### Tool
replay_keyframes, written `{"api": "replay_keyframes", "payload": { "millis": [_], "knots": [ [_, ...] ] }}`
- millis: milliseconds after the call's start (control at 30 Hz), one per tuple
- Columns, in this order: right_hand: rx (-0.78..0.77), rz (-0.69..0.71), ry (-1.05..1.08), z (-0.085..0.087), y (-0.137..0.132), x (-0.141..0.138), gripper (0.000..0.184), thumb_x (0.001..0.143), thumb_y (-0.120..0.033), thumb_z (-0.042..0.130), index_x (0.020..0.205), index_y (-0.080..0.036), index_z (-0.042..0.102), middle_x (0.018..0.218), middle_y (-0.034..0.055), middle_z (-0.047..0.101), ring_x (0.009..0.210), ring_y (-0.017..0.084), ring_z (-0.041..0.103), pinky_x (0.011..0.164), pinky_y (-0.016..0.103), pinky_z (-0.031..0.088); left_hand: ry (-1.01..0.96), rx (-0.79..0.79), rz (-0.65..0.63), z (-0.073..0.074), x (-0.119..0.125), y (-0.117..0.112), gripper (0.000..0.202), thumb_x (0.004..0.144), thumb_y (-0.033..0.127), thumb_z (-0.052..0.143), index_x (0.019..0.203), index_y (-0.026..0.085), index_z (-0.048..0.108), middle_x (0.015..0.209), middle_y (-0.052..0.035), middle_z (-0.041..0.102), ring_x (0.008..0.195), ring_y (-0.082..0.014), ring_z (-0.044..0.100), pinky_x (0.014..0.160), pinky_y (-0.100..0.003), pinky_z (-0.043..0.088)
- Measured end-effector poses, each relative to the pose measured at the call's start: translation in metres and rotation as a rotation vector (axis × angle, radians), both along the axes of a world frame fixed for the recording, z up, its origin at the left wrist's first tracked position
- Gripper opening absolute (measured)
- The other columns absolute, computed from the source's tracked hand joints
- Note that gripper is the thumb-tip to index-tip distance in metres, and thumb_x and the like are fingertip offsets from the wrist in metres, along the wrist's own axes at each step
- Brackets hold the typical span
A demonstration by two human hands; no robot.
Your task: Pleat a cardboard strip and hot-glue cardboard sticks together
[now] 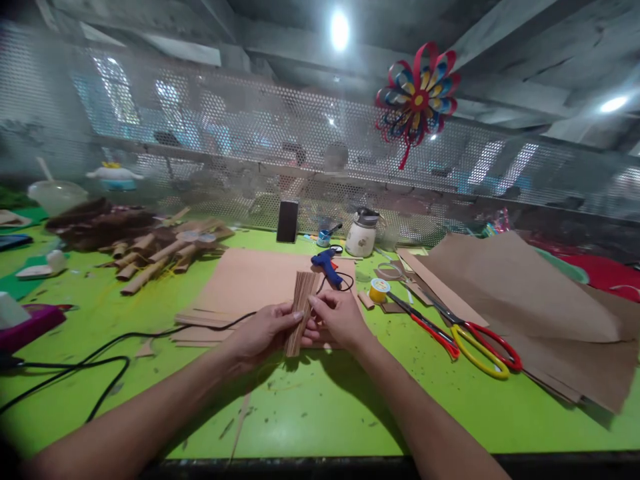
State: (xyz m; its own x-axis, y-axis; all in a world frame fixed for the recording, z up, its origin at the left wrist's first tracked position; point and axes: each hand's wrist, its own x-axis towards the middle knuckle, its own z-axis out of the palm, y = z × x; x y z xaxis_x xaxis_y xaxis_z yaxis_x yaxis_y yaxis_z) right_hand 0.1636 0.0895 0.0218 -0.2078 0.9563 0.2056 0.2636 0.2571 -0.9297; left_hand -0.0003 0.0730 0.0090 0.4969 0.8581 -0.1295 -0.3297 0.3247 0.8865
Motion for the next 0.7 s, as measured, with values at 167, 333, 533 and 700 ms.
{"api": "replay_keyframes", "payload": {
  "millis": [167, 333, 533, 700],
  "knots": [
    [-0.01, 0.106, 0.091, 0.003, -0.004, 0.005, 0.035, 0.079, -0.048, 0.062, 0.083, -0.013, 0.066, 0.066, 0.0004, 0.059, 0.059, 0.012, 0.053, 0.059, 0.026, 0.046, -0.017, 0.054, -0.008, 0.0, 0.0, -0.003, 0.021, 0.079, 0.026, 0.067, 0.093, 0.011, 0.064, 0.082, -0.0095, 0.068, 0.068, -0.0153, 0.065, 0.075, -0.032, 0.052],
    [-0.125, 0.389, 0.21, 0.013, -0.014, 0.011, 0.03, 0.086, -0.044, 0.057, 0.093, -0.016, 0.063, 0.062, -0.0016, 0.059, 0.056, 0.013, 0.059, 0.06, 0.028, 0.05, -0.1, 0.068, -0.097, 0.005, -0.002, -0.007, 0.026, 0.078, 0.029, 0.069, 0.097, 0.012, 0.064, 0.082, -0.0078, 0.066, 0.072, -0.0149, 0.064, 0.074, -0.028, 0.048],
    [-0.175, 0.499, 0.23, 0.007, -0.016, 0.014, 0.04, 0.083, -0.045, 0.062, 0.108, -0.014, 0.064, 0.064, 0.0003, 0.063, 0.059, 0.015, 0.063, 0.064, 0.03, 0.052, -0.106, 0.055, -0.247, 0.012, -0.005, -0.015, 0.02, 0.079, 0.028, 0.068, 0.088, 0.01, 0.066, 0.081, -0.0084, 0.066, 0.07, -0.0144, 0.064, 0.071, -0.027, 0.047],
    [-0.227, 0.589, 0.228, 0.009, -0.018, 0.017, 0.044, 0.08, -0.045, 0.066, 0.113, -0.016, 0.066, 0.087, 0.0066, 0.068, 0.064, 0.012, 0.062, 0.065, 0.027, 0.051, -0.1, 0.074, -0.42, 0.013, -0.008, -0.019, 0.023, 0.077, 0.032, 0.069, 0.088, 0.012, 0.066, 0.075, -0.0068, 0.065, 0.075, -0.0195, 0.066, 0.075, -0.033, 0.049]
  ]
}}
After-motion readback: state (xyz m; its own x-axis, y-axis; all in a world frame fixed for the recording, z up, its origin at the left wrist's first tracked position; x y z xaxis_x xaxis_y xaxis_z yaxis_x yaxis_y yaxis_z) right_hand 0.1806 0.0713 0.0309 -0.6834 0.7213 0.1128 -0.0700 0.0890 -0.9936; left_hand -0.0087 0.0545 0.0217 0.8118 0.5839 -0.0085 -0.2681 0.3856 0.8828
